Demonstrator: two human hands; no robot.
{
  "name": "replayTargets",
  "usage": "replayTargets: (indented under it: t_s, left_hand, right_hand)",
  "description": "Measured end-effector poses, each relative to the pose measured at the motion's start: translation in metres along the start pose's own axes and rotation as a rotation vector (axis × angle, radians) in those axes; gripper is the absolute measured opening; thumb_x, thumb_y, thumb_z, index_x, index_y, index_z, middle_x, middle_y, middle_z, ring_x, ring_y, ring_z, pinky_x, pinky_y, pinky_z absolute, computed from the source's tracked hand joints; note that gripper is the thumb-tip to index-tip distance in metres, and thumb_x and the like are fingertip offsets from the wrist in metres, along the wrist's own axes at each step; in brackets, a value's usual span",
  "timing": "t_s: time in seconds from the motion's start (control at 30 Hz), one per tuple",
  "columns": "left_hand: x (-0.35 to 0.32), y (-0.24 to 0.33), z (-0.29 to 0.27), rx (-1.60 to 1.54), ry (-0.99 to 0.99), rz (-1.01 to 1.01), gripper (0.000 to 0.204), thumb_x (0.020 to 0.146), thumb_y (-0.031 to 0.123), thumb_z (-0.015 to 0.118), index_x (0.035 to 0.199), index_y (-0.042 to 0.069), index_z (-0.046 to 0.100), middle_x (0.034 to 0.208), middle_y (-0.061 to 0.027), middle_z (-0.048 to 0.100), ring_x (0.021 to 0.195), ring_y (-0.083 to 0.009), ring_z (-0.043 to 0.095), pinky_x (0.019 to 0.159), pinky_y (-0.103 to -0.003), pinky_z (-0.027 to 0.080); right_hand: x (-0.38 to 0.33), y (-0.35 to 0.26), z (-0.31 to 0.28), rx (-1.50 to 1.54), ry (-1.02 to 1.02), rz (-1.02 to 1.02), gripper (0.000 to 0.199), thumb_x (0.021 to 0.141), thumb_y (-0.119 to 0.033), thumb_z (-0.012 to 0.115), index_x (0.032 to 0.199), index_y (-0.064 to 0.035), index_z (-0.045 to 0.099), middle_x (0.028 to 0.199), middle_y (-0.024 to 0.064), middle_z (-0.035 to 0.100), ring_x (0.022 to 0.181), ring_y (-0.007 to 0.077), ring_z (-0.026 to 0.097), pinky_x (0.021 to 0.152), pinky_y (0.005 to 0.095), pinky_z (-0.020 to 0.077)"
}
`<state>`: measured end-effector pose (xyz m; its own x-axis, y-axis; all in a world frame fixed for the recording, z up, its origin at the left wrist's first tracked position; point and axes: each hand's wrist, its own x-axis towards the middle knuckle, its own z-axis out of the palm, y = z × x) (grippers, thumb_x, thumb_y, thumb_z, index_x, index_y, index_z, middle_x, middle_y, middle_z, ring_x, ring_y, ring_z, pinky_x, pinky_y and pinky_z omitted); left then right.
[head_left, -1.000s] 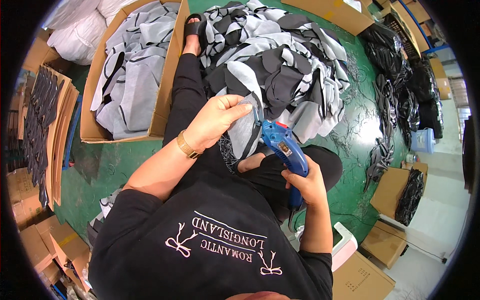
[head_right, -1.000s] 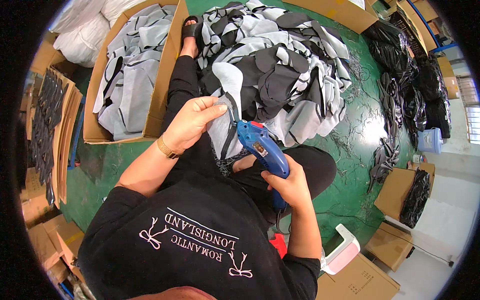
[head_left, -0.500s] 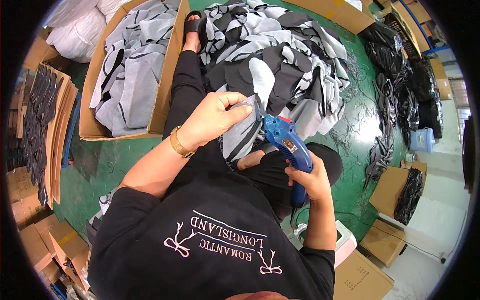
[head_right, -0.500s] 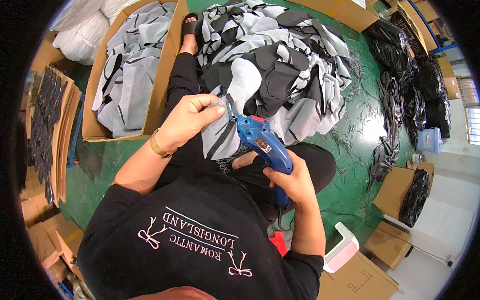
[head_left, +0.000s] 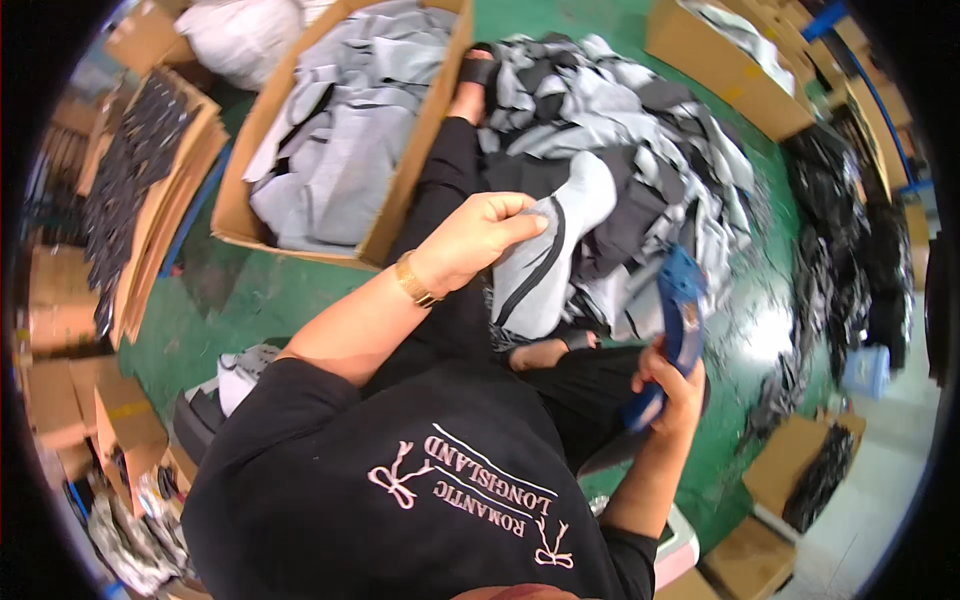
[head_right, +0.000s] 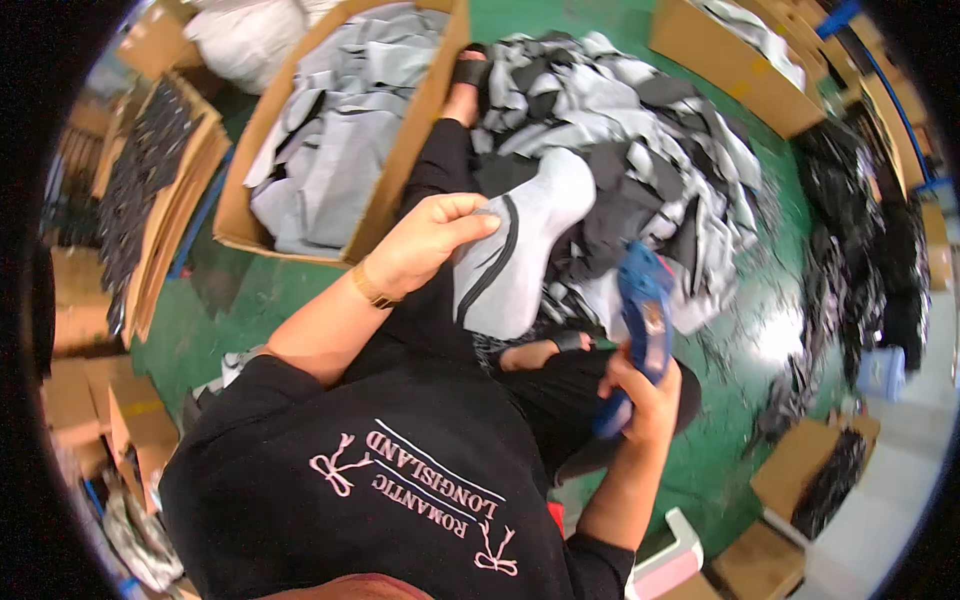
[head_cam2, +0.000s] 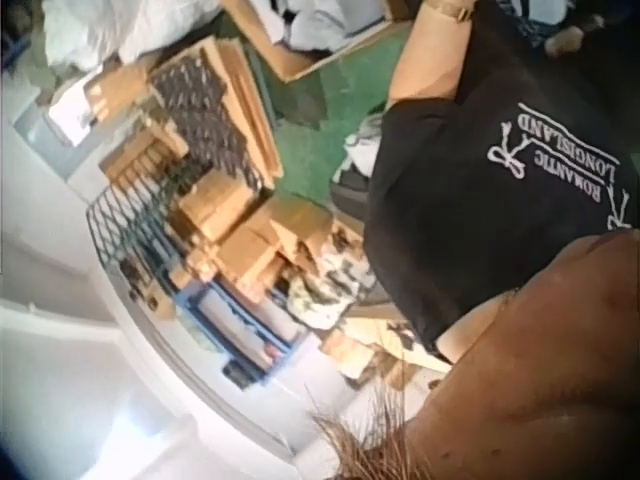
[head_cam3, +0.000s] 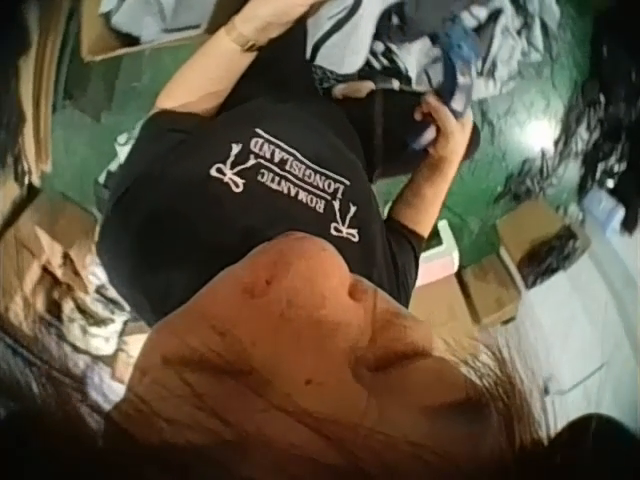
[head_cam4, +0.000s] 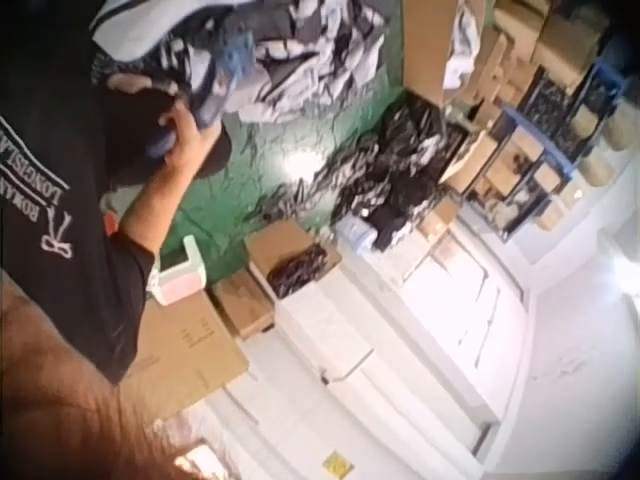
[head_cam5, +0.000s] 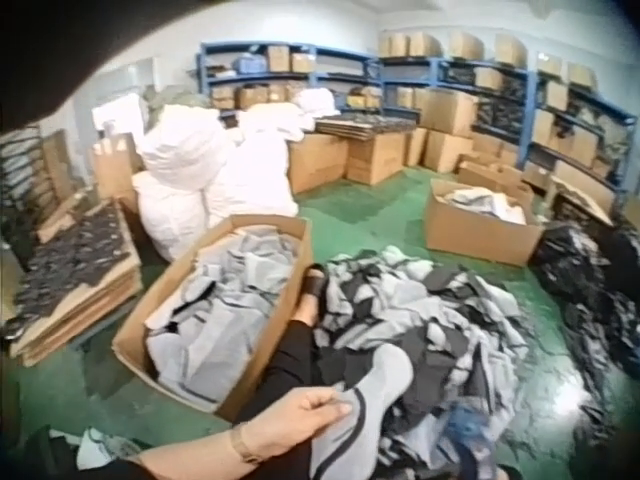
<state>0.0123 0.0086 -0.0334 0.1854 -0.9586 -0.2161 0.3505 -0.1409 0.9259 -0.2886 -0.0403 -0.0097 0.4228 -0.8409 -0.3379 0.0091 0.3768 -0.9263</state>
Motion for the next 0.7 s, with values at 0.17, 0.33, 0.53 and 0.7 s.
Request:
replayTargets:
  t_s: [0.17, 0.33, 0.53, 0.7]
  left_hand:
    - [0.001, 0.036, -0.063, -0.172, 0.453, 0.355, 0.009, 0.085, 0.014, 0.065, 0.090, 0.007, 0.066, 0.079, 0.0058, 0.060, 0.072, -0.0070, 0.053, 0.070, -0.022, 0.042]
    - [-0.029, 0.046, -0.238, -0.236, 0.939, 0.607, 0.028, 0.085, 0.015, 0.061, 0.112, 0.009, 0.059, 0.108, -0.0046, 0.059, 0.101, -0.0163, 0.053, 0.088, -0.033, 0.040]
    - [-0.026, 0.027, -0.230, 0.066, 1.231, 0.645, 0.026, 0.089, 0.009, 0.056, 0.114, 0.007, 0.056, 0.113, -0.0059, 0.057, 0.105, -0.0168, 0.052, 0.088, -0.035, 0.040]
    - [0.059, -0.026, -0.142, -0.029, 0.561, 0.195, 0.020, 0.089, 0.011, 0.061, 0.108, 0.007, 0.059, 0.101, -0.0061, 0.063, 0.092, -0.0154, 0.061, 0.080, -0.032, 0.051]
  right_hand:
    - [0.009, 0.003, -0.011, 0.088, 0.019, -0.066, 0.030, 0.074, -0.008, 0.063, 0.098, 0.0054, 0.052, 0.070, 0.0078, 0.052, 0.058, 0.0151, 0.051, 0.050, 0.0281, 0.0470]
    - [0.028, 0.001, -0.013, 0.128, 0.004, -0.059, 0.033, 0.074, -0.011, 0.066, 0.099, 0.0055, 0.052, 0.072, 0.0072, 0.053, 0.060, 0.0148, 0.052, 0.051, 0.0283, 0.0459]
    - [0.051, 0.003, -0.025, 0.176, 0.047, -0.027, 0.035, 0.074, -0.013, 0.068, 0.099, 0.0052, 0.053, 0.071, 0.0069, 0.054, 0.060, 0.0142, 0.052, 0.052, 0.0273, 0.0462]
    - [0.067, 0.011, -0.039, 0.274, 0.047, -0.016, 0.038, 0.074, -0.016, 0.071, 0.101, 0.0040, 0.052, 0.070, 0.0074, 0.053, 0.060, 0.0143, 0.051, 0.051, 0.0274, 0.0457]
